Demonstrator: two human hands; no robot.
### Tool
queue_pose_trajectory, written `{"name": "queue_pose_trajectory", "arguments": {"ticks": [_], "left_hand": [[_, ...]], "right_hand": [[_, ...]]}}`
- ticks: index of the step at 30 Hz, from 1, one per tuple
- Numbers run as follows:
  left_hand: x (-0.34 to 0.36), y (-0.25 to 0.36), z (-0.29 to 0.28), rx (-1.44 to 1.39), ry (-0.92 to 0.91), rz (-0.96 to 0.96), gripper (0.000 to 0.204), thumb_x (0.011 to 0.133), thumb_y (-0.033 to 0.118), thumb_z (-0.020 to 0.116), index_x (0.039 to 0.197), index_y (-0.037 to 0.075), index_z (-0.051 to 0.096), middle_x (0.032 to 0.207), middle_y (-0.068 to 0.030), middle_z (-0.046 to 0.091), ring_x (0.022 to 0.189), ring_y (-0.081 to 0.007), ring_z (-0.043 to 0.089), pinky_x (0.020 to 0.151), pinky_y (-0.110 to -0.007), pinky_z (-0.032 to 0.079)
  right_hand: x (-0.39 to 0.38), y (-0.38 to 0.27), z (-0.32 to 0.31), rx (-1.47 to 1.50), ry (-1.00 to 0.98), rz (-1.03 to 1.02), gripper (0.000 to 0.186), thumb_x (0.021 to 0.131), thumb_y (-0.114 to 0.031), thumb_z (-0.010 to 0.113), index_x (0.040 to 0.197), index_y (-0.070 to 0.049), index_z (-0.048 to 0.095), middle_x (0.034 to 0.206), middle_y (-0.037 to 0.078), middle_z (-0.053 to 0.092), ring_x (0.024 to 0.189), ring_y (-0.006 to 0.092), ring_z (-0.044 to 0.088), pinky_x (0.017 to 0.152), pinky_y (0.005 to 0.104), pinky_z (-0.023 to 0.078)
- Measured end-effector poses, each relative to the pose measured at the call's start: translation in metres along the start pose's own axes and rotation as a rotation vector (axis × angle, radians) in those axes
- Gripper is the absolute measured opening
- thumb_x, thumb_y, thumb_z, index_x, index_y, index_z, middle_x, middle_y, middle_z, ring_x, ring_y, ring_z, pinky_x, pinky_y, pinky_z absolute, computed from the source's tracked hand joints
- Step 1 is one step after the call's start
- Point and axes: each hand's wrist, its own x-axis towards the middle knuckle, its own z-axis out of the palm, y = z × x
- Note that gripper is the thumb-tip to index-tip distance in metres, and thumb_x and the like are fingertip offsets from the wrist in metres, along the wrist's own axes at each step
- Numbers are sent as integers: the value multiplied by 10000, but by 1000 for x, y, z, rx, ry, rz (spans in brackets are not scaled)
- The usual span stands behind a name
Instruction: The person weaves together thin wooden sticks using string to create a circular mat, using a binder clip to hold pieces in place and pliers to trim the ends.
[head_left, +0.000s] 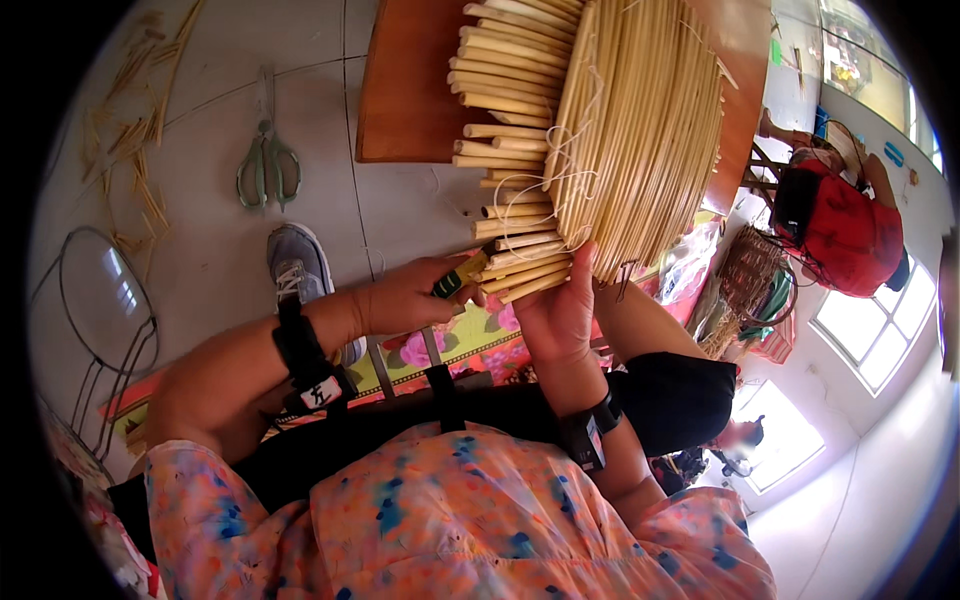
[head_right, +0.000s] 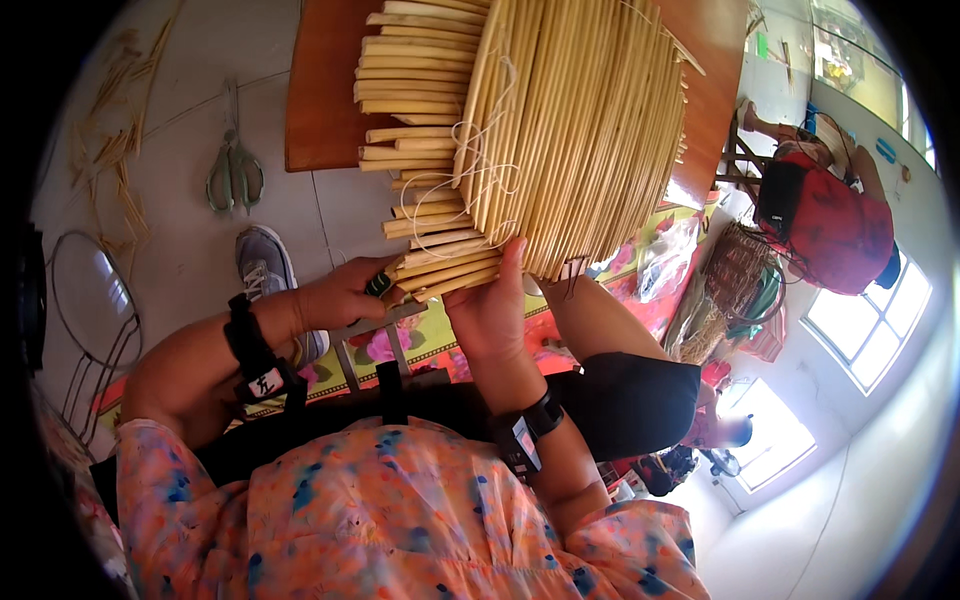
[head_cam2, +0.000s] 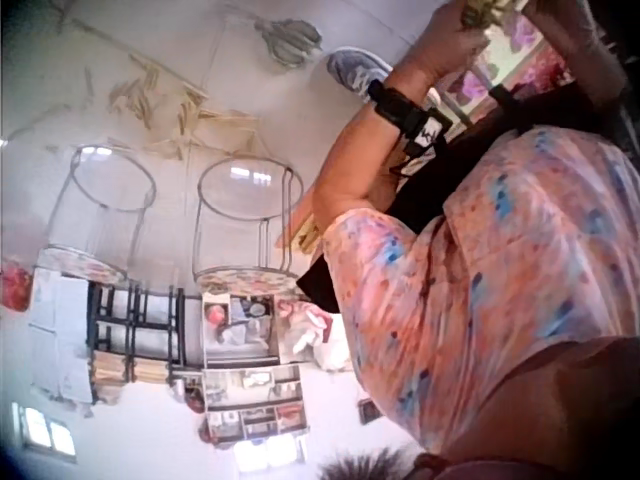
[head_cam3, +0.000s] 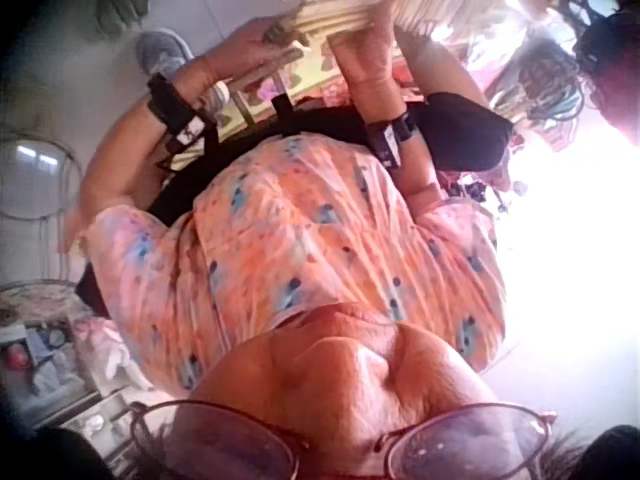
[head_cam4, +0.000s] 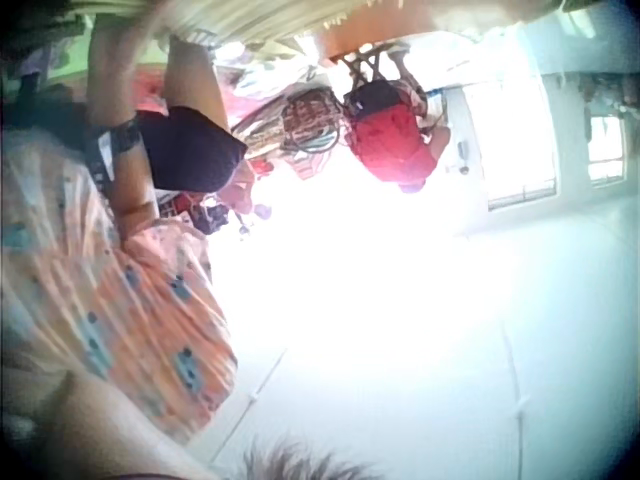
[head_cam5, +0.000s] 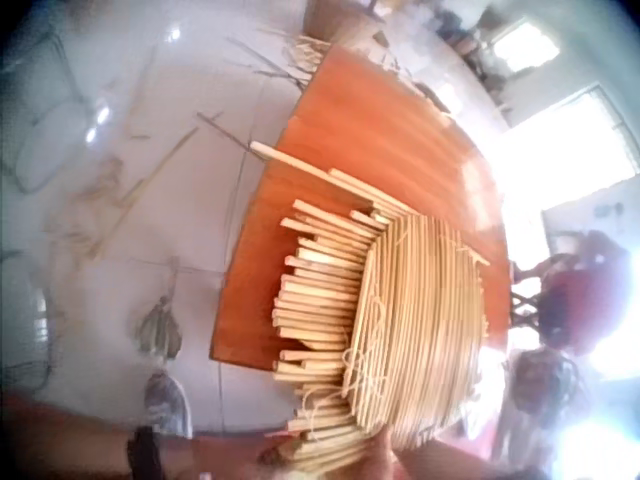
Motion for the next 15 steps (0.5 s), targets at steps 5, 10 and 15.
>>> {"name": "queue_pose_trajectory", "arguments": {"ticks": [5, 10, 15], "left_hand": [[-12, -20, -5, 182, 31, 111, 647, 680, 30, 519, 1317, 38, 406, 1093, -121, 494, 1031, -229, 473, 941, -300, 357], [-19, -30, -2, 353, -54, 185, 673, 657, 47, 564, 1315, 54, 419, 1367, -192, 266, 1274, -360, 309, 1072, -353, 233], [-10, -49, 16, 183, -6, 252, 709, 703, 135, 599, 1373, 249, 396, 1372, -227, 258, 1289, -398, 286, 1057, -455, 262]], "right_hand": [[-7, -13, 2, 255, -265, 74, 564, 916, -468, 459, 1324, -84, 394, 1293, 109, 490, 1160, 264, 491, 980, 451, 400], [-23, -21, 18, 111, 17, 38, 417, 912, -435, 502, 1157, -97, 503, 988, 60, 548, 795, 168, 526, 658, 341, 474], [-33, -31, 36, 174, 18, 201, 165, 877, -328, 579, 921, -172, 605, 895, -95, 617, 742, 18, 531, 656, 225, 410]]}}
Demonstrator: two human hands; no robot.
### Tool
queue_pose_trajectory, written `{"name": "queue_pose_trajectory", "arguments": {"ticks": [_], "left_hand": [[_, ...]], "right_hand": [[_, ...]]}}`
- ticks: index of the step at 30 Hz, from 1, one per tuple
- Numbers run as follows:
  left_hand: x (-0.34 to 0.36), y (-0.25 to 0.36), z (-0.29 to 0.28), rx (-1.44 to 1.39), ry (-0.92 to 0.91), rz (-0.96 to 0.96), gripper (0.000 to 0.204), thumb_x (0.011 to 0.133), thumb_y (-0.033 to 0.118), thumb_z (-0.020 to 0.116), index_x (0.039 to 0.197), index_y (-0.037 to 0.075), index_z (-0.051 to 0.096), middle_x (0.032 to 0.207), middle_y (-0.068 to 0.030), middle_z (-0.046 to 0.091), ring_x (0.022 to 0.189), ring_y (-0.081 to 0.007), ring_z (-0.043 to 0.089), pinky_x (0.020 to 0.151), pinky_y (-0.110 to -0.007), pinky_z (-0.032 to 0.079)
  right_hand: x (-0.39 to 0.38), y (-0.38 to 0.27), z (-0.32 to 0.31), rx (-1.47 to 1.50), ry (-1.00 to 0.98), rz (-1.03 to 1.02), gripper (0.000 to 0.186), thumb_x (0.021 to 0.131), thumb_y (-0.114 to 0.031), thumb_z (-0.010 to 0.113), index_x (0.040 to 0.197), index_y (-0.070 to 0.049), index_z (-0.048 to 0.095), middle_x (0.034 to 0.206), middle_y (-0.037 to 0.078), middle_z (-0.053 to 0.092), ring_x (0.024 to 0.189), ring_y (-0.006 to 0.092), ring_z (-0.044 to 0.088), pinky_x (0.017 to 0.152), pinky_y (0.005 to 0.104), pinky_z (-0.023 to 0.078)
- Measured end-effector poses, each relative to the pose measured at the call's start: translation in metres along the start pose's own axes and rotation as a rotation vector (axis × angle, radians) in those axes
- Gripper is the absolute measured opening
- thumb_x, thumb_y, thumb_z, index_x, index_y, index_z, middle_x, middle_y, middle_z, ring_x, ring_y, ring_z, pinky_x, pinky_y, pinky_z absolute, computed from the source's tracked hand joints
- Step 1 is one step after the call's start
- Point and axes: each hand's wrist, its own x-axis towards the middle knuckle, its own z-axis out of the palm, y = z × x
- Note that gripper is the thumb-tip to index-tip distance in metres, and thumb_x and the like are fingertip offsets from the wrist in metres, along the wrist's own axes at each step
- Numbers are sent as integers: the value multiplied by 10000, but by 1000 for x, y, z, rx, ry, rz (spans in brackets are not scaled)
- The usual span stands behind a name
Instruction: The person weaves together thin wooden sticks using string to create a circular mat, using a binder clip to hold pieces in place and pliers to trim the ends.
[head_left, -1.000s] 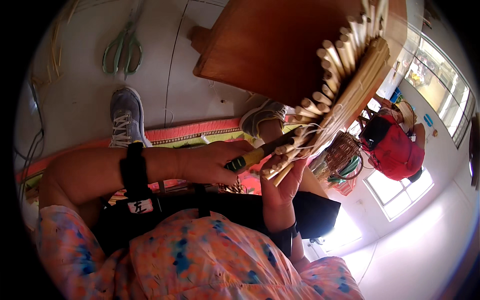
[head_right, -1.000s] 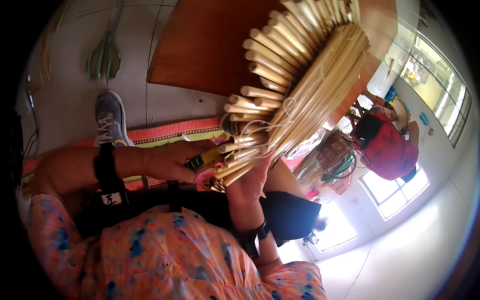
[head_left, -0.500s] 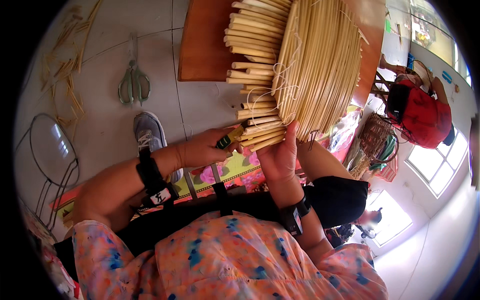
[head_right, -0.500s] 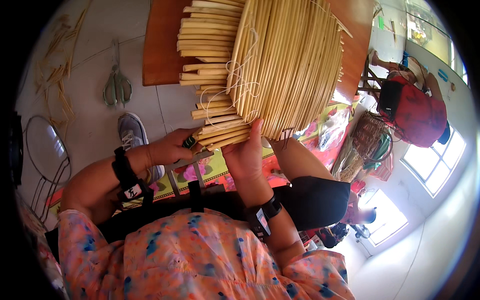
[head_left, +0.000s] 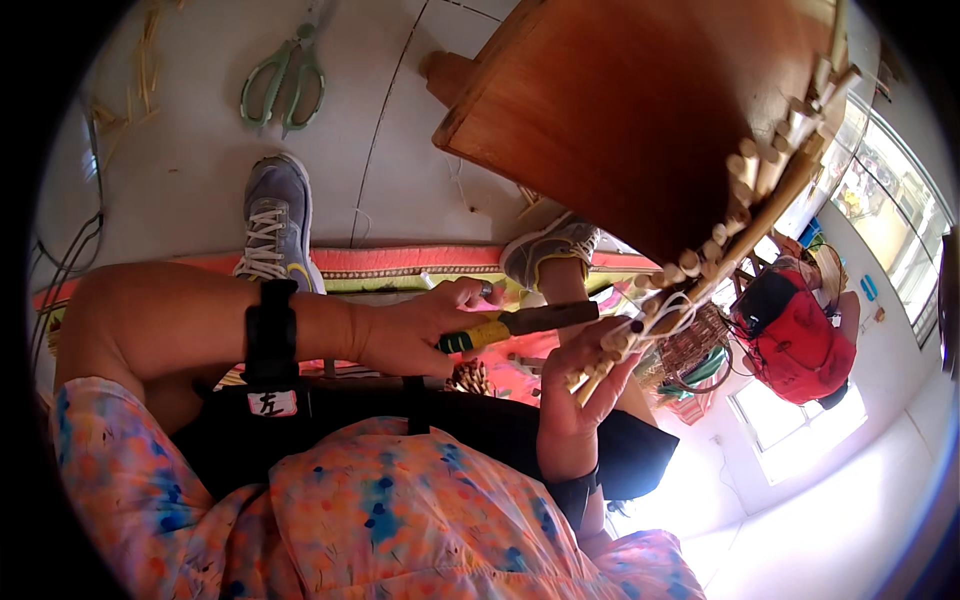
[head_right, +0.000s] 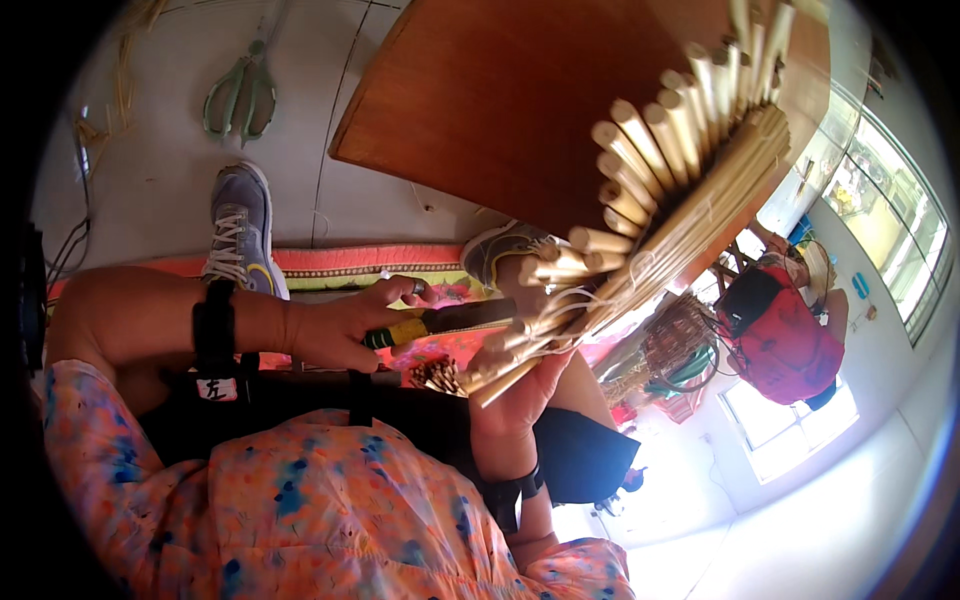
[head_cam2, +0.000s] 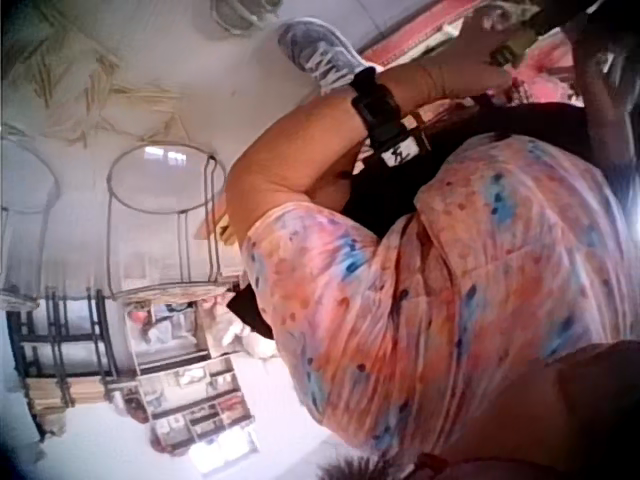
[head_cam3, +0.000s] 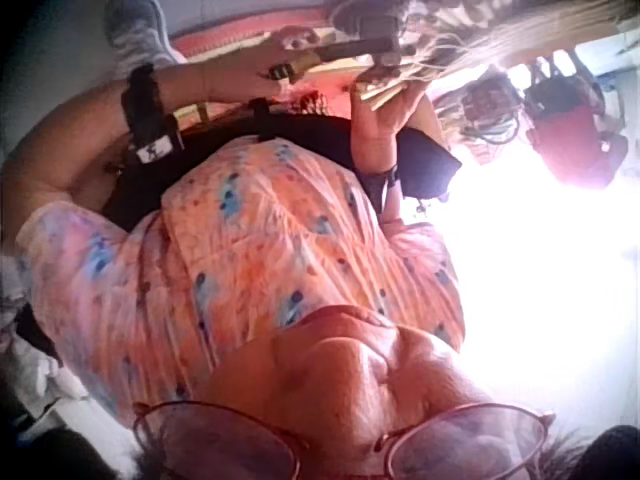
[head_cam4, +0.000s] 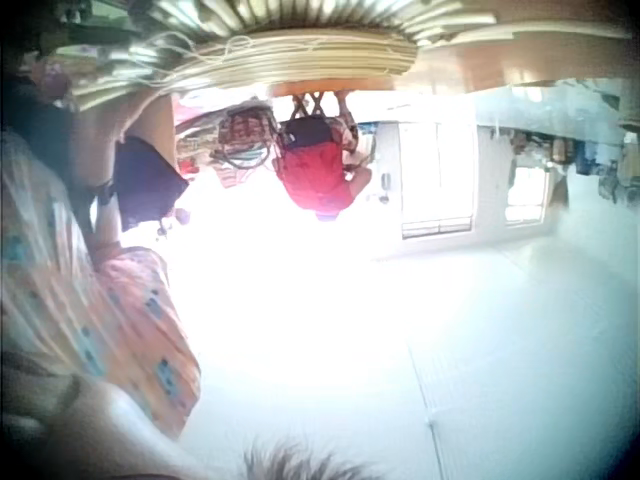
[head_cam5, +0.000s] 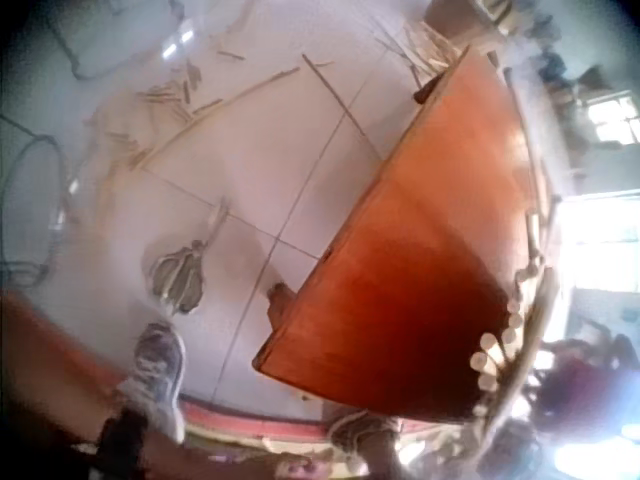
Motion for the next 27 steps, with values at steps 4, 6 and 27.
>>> {"name": "queue_pose_trajectory", "arguments": {"ticks": [4, 6, 27], "left_hand": [[2, 13, 5, 77, 89, -49, 689, 702, 151, 610, 1360, 183, 407, 1376, -233, 279, 1289, -416, 267, 1042, -500, 267], [8, 12, 6, 194, 127, -115, 630, 695, 157, 618, 1307, 168, 469, 1371, -228, 285, 1290, -405, 266, 1019, -538, 268], [36, 20, -7, -397, -143, -31, 582, 669, 43, 560, 1237, 37, 430, 1340, -148, 280, 1241, -304, 352, 1003, -382, 328]], "right_hand": [[1, -4, -11, 291, -115, 34, 315, 861, -424, 557, 1087, -205, 554, 915, -81, 608, 776, 75, 561, 675, 298, 445], [0, -7, -6, 391, -122, 66, 194, 874, -347, 520, 1014, -233, 589, 909, -117, 618, 838, 40, 585, 746, 343, 420], [8, -14, -17, 438, -277, 109, 225, 935, -309, 410, 1000, -253, 618, 965, -139, 648, 931, 12, 615, 814, 362, 399]]}}
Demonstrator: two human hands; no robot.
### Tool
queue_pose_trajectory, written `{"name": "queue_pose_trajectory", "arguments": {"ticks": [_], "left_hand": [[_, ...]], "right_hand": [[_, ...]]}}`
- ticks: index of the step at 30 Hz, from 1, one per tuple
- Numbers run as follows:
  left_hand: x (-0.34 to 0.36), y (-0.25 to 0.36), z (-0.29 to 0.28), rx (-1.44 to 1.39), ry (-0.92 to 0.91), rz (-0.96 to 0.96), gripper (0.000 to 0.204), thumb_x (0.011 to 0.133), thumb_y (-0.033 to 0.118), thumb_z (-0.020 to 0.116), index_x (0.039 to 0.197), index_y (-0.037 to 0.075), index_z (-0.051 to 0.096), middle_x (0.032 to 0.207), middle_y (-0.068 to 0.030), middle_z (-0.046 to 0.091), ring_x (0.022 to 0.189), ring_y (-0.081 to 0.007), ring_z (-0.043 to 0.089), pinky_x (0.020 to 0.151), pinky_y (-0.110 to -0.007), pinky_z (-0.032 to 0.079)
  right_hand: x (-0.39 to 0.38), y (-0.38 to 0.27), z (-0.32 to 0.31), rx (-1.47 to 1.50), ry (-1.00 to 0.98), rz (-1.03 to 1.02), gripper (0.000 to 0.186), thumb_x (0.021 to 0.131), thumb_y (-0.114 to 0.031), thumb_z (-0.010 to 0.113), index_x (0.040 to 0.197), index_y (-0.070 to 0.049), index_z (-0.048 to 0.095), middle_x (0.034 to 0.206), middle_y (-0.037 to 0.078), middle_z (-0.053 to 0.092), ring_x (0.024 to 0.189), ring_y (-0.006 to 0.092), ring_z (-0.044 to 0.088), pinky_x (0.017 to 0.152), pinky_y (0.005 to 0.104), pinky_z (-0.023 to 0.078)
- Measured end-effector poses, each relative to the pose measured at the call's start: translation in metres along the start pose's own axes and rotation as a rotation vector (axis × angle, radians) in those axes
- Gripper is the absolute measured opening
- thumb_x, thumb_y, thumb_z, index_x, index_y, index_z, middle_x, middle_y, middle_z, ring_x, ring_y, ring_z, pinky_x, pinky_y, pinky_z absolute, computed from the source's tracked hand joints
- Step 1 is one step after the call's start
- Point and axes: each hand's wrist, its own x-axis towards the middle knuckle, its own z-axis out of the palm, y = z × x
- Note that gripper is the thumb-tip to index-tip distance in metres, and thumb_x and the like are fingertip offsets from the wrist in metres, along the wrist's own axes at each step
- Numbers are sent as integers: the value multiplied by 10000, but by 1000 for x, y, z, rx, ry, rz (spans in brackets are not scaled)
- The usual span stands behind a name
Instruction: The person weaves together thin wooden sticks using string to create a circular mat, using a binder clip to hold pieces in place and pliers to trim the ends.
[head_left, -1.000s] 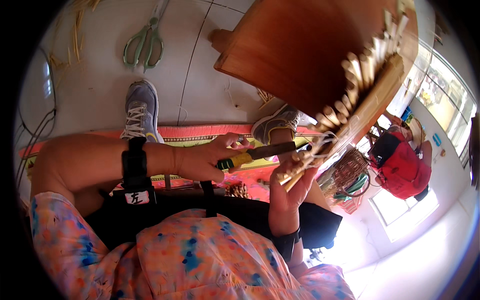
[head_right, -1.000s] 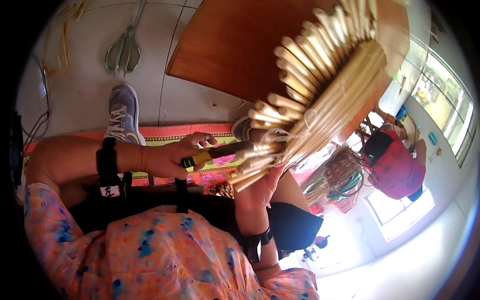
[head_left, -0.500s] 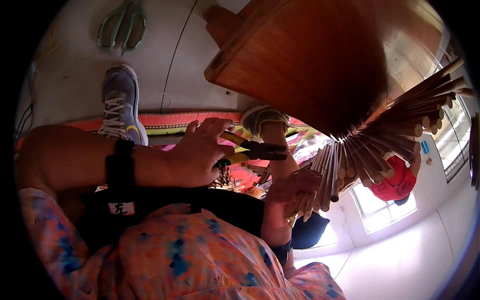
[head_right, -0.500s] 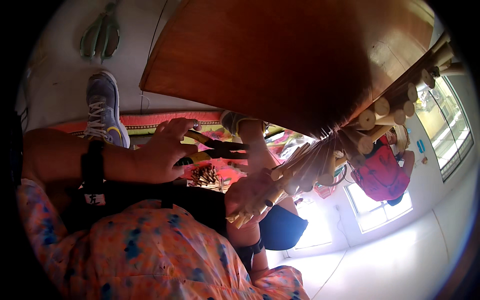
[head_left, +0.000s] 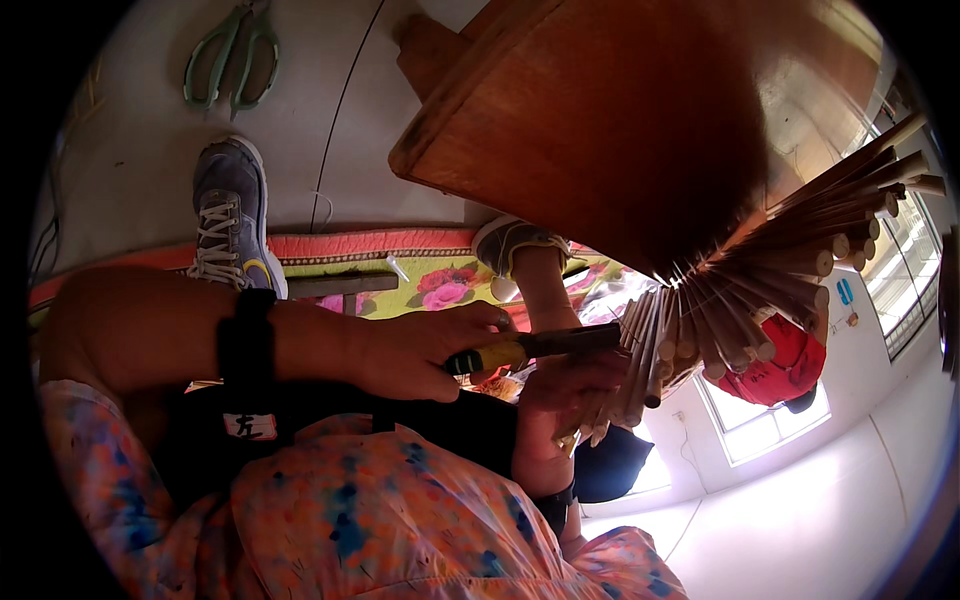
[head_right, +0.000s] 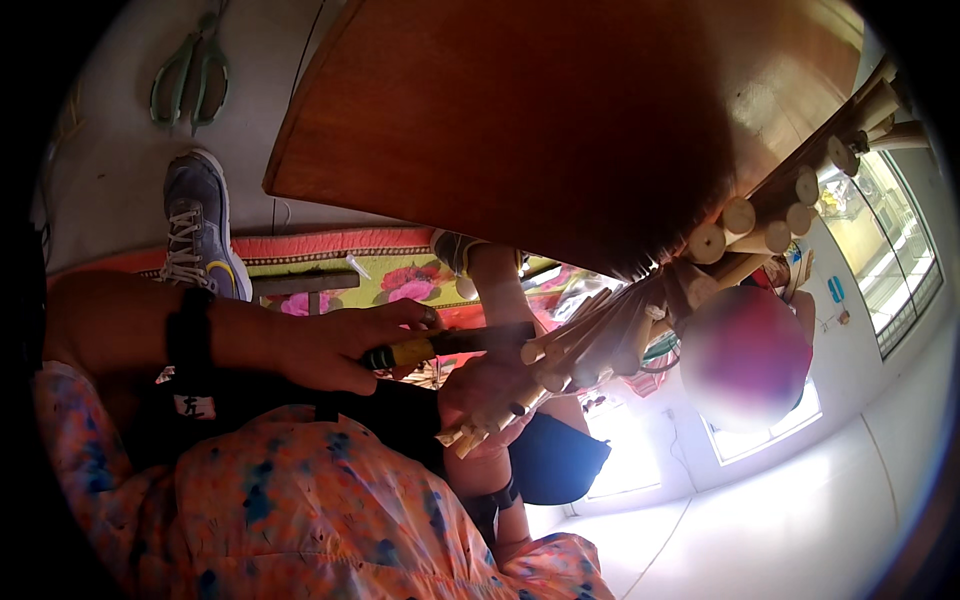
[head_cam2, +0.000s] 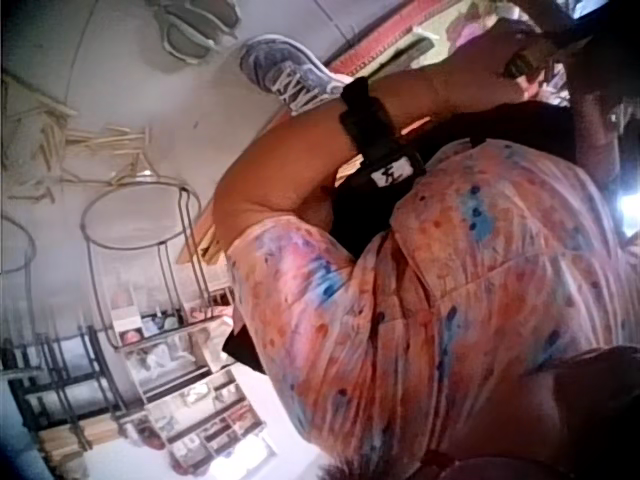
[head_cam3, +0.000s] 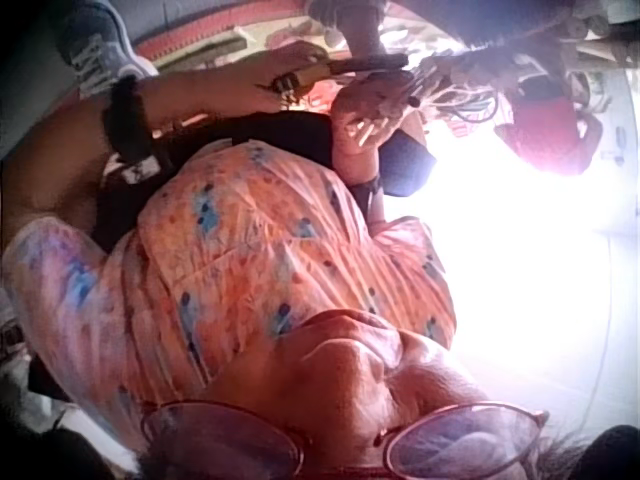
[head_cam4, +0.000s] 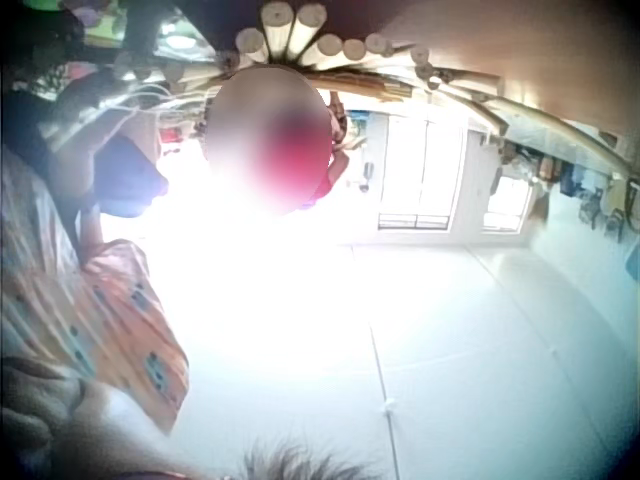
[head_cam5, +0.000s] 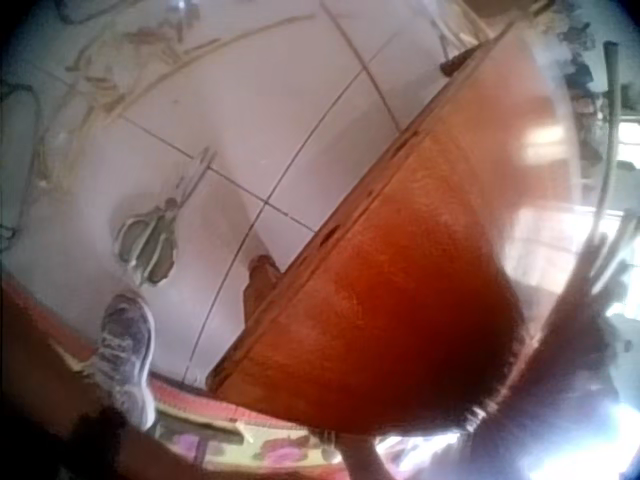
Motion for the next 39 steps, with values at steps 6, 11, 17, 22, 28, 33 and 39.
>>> {"name": "queue_pose_trajectory", "arguments": {"ticks": [6, 11, 17, 22, 28, 33, 39], "left_hand": [[6, 7, 6, -32, 86, 44, 511, 656, 46, 557, 1157, 21, 466, 1238, -162, 377, 1190, -296, 389, 987, -384, 330], [3, 2, 1, 32, 23, -49, 376, 642, 63, 556, 1007, 33, 471, 1087, -151, 413, 1063, -312, 423, 915, -397, 354], [1, 7, -1, 6, 38, -29, 460, 645, 72, 543, 1095, 15, 467, 1074, -152, 411, 1035, -320, 420, 897, -393, 352], [14, 2, 2, 17, 61, 2, 648, 647, 83, 557, 1269, -9, 403, 1078, -168, 429, 1049, -332, 428, 896, -404, 362], [10, 6, 3, 158, 141, -56, 419, 735, 129, 562, 1124, 6, 469, 969, -156, 503, 916, -303, 555, 779, -393, 439], [7, -24, 1, 332, 291, 18, 418, 745, 121, 578, 1134, 2, 477, 861, -162, 573, 769, -309, 608, 672, -372, 484], [1, -11, -13, 115, 316, -348, 383, 769, 71, 556, 1137, -21, 500, 861, -138, 638, 754, -197, 629, 686, -313, 501]], "right_hand": [[-13, 1, -6, -231, 324, -99, 189, 799, -353, 672, 914, -226, 592, 705, -123, 552, 524, 20, 467, 490, 186, 398], [1, 3, 0, 35, 72, -11, 213, 921, -325, 442, 1009, -240, 616, 962, -140, 642, 957, 17, 604, 825, 395, 402], [5, 10, 6, 12, 133, -17, 188, 912, -324, 457, 967, -253, 623, 922, -153, 638, 942, 22, 606, 818, 391, 401], [2, 10, 0, -233, 251, -111, 227, 827, -397, 610, 967, -220, 583, 786, -99, 578, 657, 40, 522, 590, 236, 417], [6, 10, -2, -544, 328, -128, 172, 865, -328, 603, 1007, -230, 611, 818, -134, 593, 683, -6, 522, 640, 194, 422], [8, 6, -32, -469, 314, -214, 526, 893, -472, 512, 1295, -138, 449, 1230, 98, 543, 1031, 285, 571, 875, 480, 468], [30, 14, -60, -600, 278, -310, 618, 928, -492, 410, 1363, -59, 333, 1362, 112, 423, 1224, 270, 442, 1023, 430, 374]]}}
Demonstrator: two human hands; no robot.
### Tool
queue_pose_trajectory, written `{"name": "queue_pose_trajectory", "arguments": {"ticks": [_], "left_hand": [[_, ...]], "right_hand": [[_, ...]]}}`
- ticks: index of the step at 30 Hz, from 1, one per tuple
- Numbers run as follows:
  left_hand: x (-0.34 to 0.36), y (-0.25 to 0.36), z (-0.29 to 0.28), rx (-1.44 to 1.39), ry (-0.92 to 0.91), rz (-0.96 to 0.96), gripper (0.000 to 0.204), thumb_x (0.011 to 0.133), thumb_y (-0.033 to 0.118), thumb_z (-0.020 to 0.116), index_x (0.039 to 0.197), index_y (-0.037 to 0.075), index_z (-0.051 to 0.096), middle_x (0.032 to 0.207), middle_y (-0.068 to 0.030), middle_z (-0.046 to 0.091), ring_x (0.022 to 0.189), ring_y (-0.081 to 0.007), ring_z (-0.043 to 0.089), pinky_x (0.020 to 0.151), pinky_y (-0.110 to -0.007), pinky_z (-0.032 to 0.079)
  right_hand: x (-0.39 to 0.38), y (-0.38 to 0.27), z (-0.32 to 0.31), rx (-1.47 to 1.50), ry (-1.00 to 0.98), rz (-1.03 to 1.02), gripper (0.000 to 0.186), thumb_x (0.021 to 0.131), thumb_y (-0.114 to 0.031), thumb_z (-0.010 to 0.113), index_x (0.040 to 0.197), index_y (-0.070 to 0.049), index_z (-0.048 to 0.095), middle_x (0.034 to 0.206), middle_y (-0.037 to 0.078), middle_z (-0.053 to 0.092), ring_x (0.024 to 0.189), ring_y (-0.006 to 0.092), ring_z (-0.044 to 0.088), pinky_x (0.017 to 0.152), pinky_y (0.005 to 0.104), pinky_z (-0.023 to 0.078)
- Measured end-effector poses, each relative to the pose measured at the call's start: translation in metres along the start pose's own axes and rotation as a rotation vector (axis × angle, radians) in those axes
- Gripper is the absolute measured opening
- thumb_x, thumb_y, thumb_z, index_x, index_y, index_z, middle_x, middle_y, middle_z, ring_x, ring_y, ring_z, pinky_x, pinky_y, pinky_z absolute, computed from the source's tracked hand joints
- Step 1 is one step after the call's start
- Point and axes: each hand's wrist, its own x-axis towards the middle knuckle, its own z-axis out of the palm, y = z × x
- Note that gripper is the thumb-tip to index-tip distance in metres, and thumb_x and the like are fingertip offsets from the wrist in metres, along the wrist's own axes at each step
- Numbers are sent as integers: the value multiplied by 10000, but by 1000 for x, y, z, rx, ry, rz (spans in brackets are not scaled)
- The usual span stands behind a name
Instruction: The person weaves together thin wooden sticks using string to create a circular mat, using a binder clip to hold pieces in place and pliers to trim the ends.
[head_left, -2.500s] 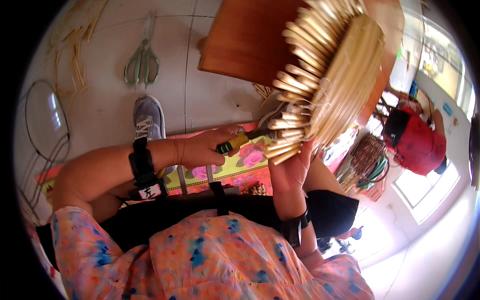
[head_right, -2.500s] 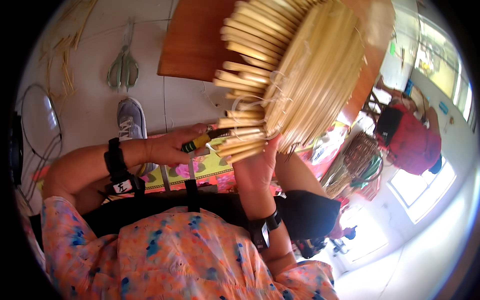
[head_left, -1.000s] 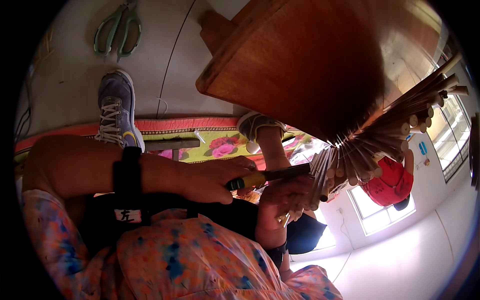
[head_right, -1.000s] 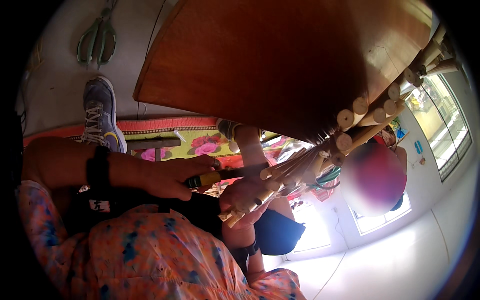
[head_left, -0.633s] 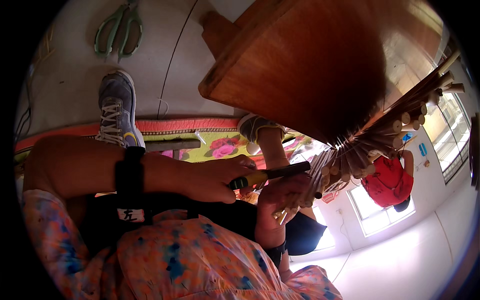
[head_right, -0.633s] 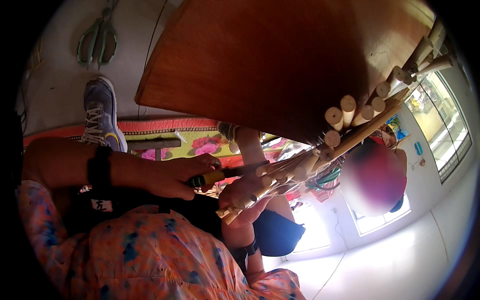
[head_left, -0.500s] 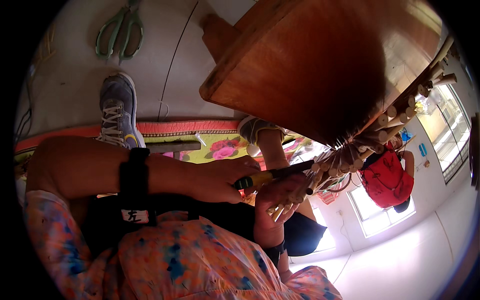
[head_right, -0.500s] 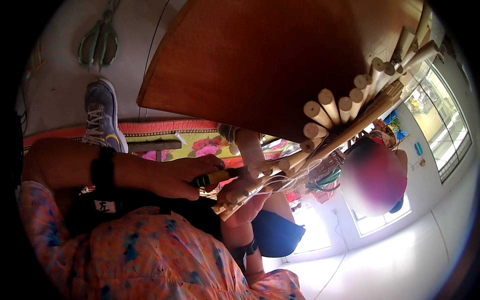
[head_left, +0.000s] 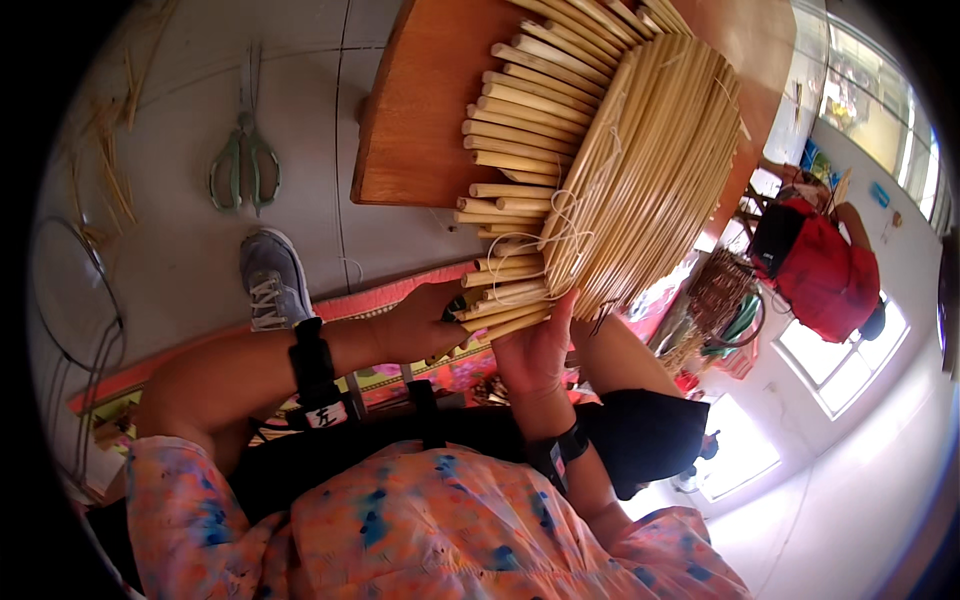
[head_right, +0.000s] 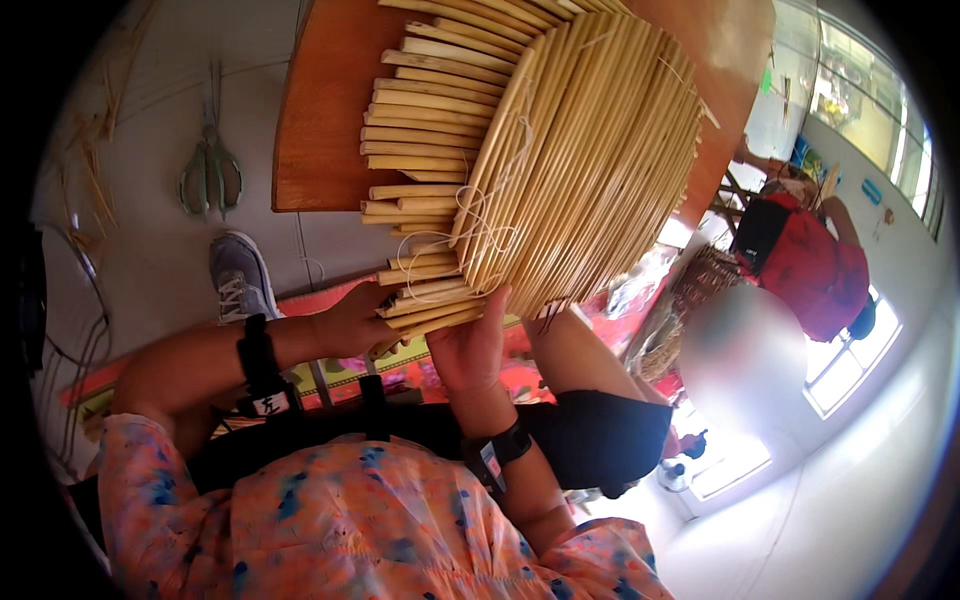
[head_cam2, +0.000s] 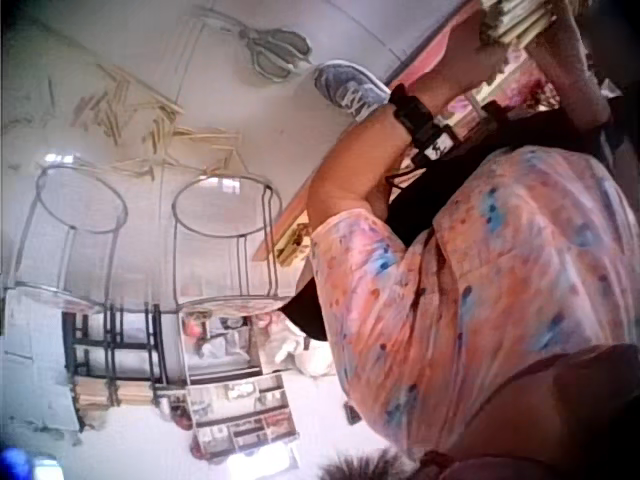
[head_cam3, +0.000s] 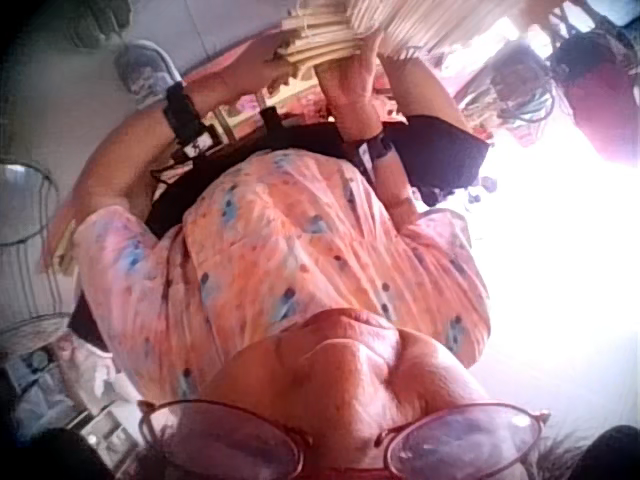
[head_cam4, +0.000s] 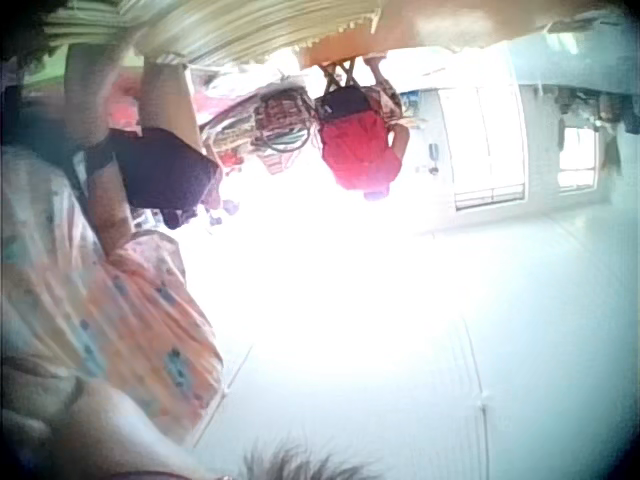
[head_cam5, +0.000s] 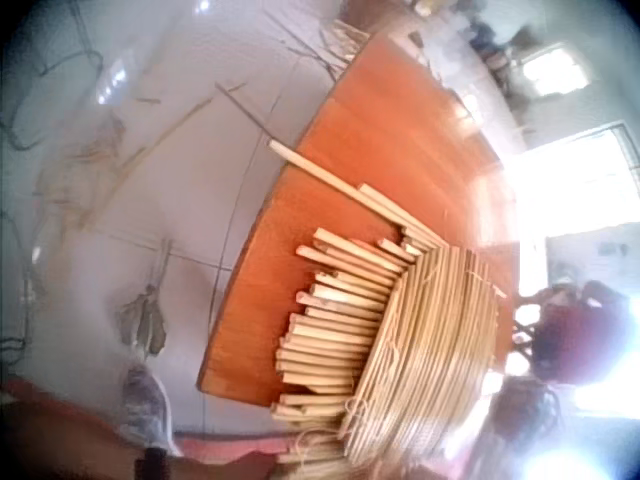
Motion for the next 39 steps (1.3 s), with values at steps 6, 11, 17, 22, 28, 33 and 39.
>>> {"name": "queue_pose_trajectory", "arguments": {"ticks": [6, 11, 17, 22, 28, 33, 39], "left_hand": [[0, -27, -7, -71, -18, 62, 483, 765, -21, 510, 1244, 2, 451, 1033, -84, 593, 881, -146, 570, 778, -301, 476], [-6, -20, -8, 222, 65, 166, 595, 728, 47, 559, 1301, -11, 410, 1096, -94, 571, 969, -147, 532, 863, -291, 435], [-25, -13, 1, 139, 52, 237, 529, 672, 70, 575, 1189, 22, 471, 1112, -139, 489, 1044, -256, 487, 931, -338, 378], [-20, -18, 19, 102, 26, 485, 583, 659, 42, 583, 1233, 51, 487, 1201, -153, 395, 1169, -318, 368, 1019, -355, 283], [-19, -9, 33, 235, 175, 513, 571, 660, 99, 632, 1221, 115, 529, 1224, -177, 396, 1177, -367, 386, 998, -447, 325], [-20, 1, 23, 491, 220, 422, 509, 642, 121, 650, 1146, 140, 581, 1204, -170, 404, 1165, -349, 410, 937, -469, 348], [-18, 1, 21, 380, 82, 384, 641, 615, 58, 604, 1246, 92, 493, 1316, -206, 325, 1258, -391, 299, 1024, -445, 290]], "right_hand": [[2, 2, 3, 55, -79, 17, 595, 942, -485, 377, 1352, -55, 338, 1342, 109, 440, 1211, 261, 459, 1000, 411, 402], [-7, -5, 14, 41, -21, 10, 600, 947, -507, 335, 1346, -59, 342, 1328, 93, 450, 1213, 253, 451, 1011, 414, 388], [-33, -28, 21, 61, -132, 37, 537, 892, -485, 504, 1287, -125, 452, 1130, 86, 594, 793, 180, 574, 685, 327, 460], [-47, -40, 31, 79, -124, 130, 307, 867, -328, 606, 1145, -203, 579, 985, -86, 633, 721, 39, 541, 674, 234, 433], [-50, -54, 29, 450, -242, 279, 155, 889, -289, 524, 992, -231, 624, 851, -108, 644, 727, 16, 569, 749, 289, 427], [-40, -59, 26, 641, -314, 325, 156, 878, -307, 529, 969, -219, 620, 717, -90, 589, 636, 53, 562, 584, 242, 396], [-38, -78, -13, 772, -369, 348, 190, 856, -339, 555, 883, -160, 611, 586, -80, 545, 478, 88, 525, 441, 215, 395]]}}
